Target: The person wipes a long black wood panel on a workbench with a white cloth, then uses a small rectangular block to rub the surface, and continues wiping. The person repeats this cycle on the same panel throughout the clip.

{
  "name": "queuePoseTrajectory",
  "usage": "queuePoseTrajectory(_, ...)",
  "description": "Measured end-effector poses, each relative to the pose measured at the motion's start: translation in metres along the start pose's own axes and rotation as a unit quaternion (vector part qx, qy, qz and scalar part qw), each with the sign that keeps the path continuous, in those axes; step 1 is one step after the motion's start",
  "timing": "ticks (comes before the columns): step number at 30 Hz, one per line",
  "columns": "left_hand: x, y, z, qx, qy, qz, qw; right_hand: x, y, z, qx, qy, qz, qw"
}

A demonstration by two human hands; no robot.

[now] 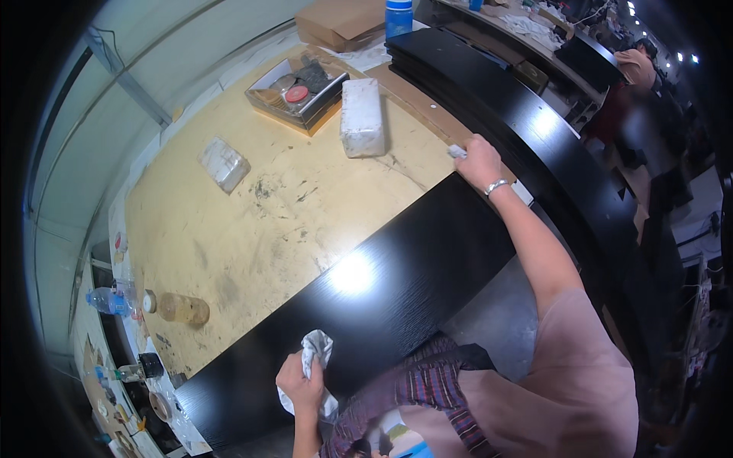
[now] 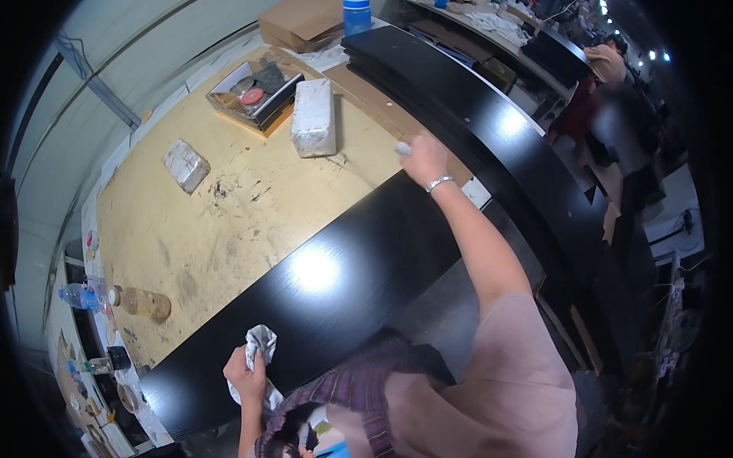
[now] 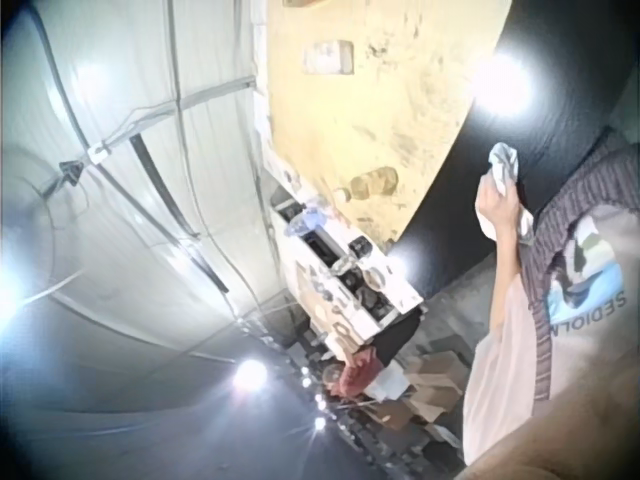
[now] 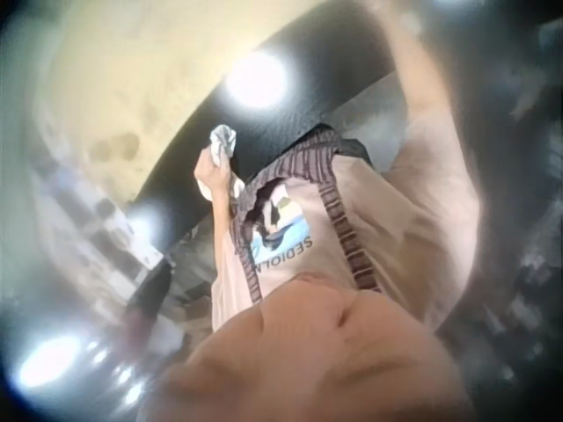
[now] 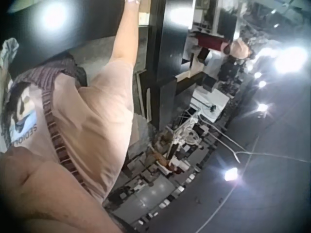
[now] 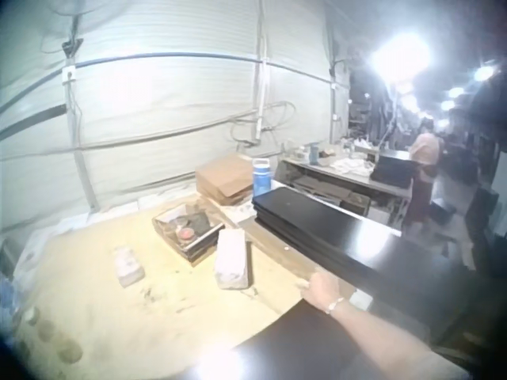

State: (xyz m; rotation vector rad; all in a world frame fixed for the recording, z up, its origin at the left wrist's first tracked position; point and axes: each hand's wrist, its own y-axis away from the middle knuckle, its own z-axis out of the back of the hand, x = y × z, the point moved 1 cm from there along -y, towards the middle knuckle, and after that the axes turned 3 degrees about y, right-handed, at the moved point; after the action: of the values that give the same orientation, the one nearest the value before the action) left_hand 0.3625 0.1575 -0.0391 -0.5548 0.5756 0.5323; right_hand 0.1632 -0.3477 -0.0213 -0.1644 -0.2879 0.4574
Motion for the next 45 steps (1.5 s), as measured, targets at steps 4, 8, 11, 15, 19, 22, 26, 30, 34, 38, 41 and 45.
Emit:
queuePoseTrajectory(4, 0.002, 0.002, 0.001, 0.008, -0.007, 0.01, 1.0, 0.037, 0.028, -0.003, 0.093, -0.102, 0.116, 0.984)
queuePoseTrajectory(8, 0.006, 0.001, -0.004, 0.015, 0.008, 0.011, 1.0, -0.021, 0.004, -0.013, 0.048, 0.027, 0.002, 0.998)
queuePoseTrajectory(11, 0.007, 0.005, -0.001, 0.019, -0.004, 0.028, 0.999, -0.037, 0.004, 0.006, 0.01, -0.046, -0.042, 0.998)
queuePoseTrajectory(15, 0.003, 0.0, -0.003, 0.026, -0.013, 0.031, 0.999, -0.039, 0.017, -0.008, -0.067, -0.208, -0.016, 0.976)
queuePoseTrajectory(19, 0.054, 0.008, 0.028, -0.029, -0.036, 0.114, 0.992, -0.027, 0.051, -0.025, -0.106, -0.241, -0.117, 0.958)
queuePoseTrajectory(22, 0.123, 0.012, 0.096, -0.183, -0.099, 0.304, 0.93, -0.025, 0.065, -0.031, -0.091, -0.285, -0.165, 0.94)
queuePoseTrajectory(26, 0.248, 0.075, 0.21, -0.133, -0.395, 0.388, 0.822, -0.021, 0.069, -0.033, -0.102, -0.3, -0.178, 0.932)
queuePoseTrajectory(30, 0.264, 0.071, 0.225, -0.072, -0.411, 0.451, 0.789, -0.021, 0.068, -0.033, -0.132, -0.302, -0.175, 0.928)
queuePoseTrajectory(34, 0.277, 0.062, 0.226, -0.058, -0.407, 0.461, 0.787, -0.025, 0.068, -0.034, -0.151, -0.288, -0.174, 0.93)
queuePoseTrajectory(38, 0.279, 0.052, 0.227, -0.053, -0.405, 0.463, 0.787, -0.025, 0.069, -0.031, -0.146, -0.307, -0.185, 0.922)
queuePoseTrajectory(41, 0.277, 0.044, 0.224, -0.052, -0.405, 0.459, 0.789, -0.032, 0.07, -0.033, -0.143, -0.331, -0.195, 0.912)
queuePoseTrajectory(45, 0.274, 0.033, 0.217, -0.048, -0.406, 0.457, 0.789, -0.027, 0.069, -0.03, -0.133, -0.336, -0.211, 0.908)
